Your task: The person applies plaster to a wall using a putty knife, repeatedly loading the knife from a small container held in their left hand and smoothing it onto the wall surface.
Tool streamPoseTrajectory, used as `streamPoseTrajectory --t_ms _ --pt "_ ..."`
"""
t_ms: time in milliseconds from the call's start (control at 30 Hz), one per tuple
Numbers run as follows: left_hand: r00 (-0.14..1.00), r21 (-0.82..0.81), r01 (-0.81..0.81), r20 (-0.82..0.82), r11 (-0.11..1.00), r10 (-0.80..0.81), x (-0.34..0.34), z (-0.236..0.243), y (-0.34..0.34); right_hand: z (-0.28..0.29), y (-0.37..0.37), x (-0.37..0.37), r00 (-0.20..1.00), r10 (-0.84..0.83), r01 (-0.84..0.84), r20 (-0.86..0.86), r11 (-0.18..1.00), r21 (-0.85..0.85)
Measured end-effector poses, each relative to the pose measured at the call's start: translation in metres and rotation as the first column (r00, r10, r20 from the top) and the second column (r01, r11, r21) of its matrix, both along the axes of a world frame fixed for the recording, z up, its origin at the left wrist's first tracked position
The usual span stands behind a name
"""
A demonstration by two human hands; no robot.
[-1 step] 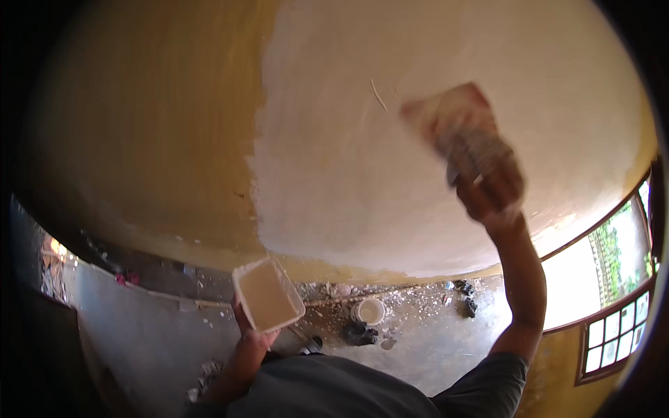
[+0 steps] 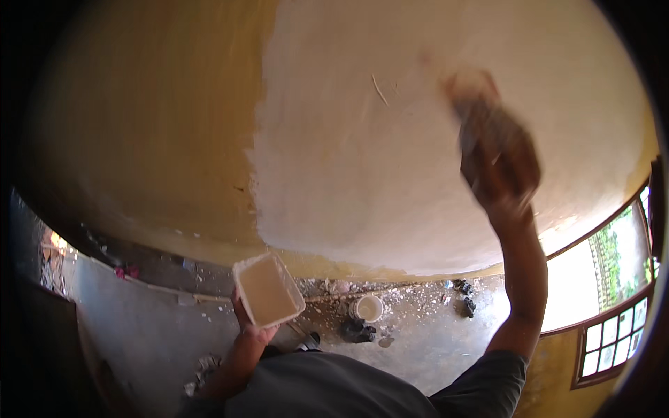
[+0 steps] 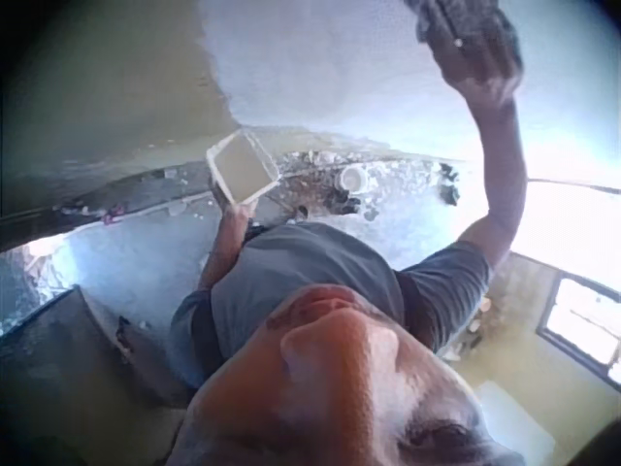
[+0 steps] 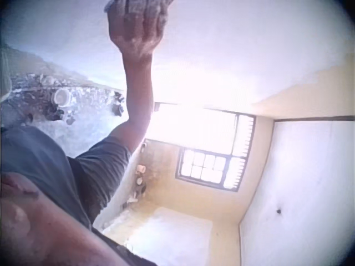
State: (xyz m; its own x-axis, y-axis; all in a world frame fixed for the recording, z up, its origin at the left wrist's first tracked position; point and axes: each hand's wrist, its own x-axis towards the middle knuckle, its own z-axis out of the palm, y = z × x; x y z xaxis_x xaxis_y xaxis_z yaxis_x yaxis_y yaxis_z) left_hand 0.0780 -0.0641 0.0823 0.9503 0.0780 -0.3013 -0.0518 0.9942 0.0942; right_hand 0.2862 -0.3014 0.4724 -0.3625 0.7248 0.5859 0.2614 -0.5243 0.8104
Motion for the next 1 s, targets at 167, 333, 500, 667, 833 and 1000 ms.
streamPoseTrajectory --t_ms 167,333,500,667,833,1000 --pt "0.999 -0.003 0.048 0.023 0.999 -0.048 -0.005 0.016 0.003 0.09 0.106 -0.019 0.919 -0.21 0.29 -0.334 0.934 0.211" --pt "0.997 -0.042 0.062 0.041 0.997 -0.06 -0.012 0.017 -0.006 0.054 0.106 0.013 0.88 -0.185 0.304 -0.437 0.927 0.22" --pt "0.996 -0.007 0.081 0.031 0.997 -0.081 -0.012 0.006 0.004 -0.098 0.063 0.032 0.961 -0.156 0.21 -0.23 0.949 0.235" --pt "0.991 0.058 0.132 0.009 0.989 -0.133 -0.01 -0.015 0.014 -0.244 0.003 0.003 0.829 -0.213 0.319 -0.517 0.94 0.123" --pt "0.993 0.176 0.102 -0.078 0.979 -0.09 0.001 -0.025 0.018 -0.285 -0.07 0.002 0.854 -0.079 0.081 -0.514 0.997 -0.019" --pt "0.991 0.075 0.127 0.019 0.989 -0.129 -0.004 -0.032 0.023 -0.199 -0.073 0.021 0.966 -0.033 -0.011 -0.255 0.986 -0.169"
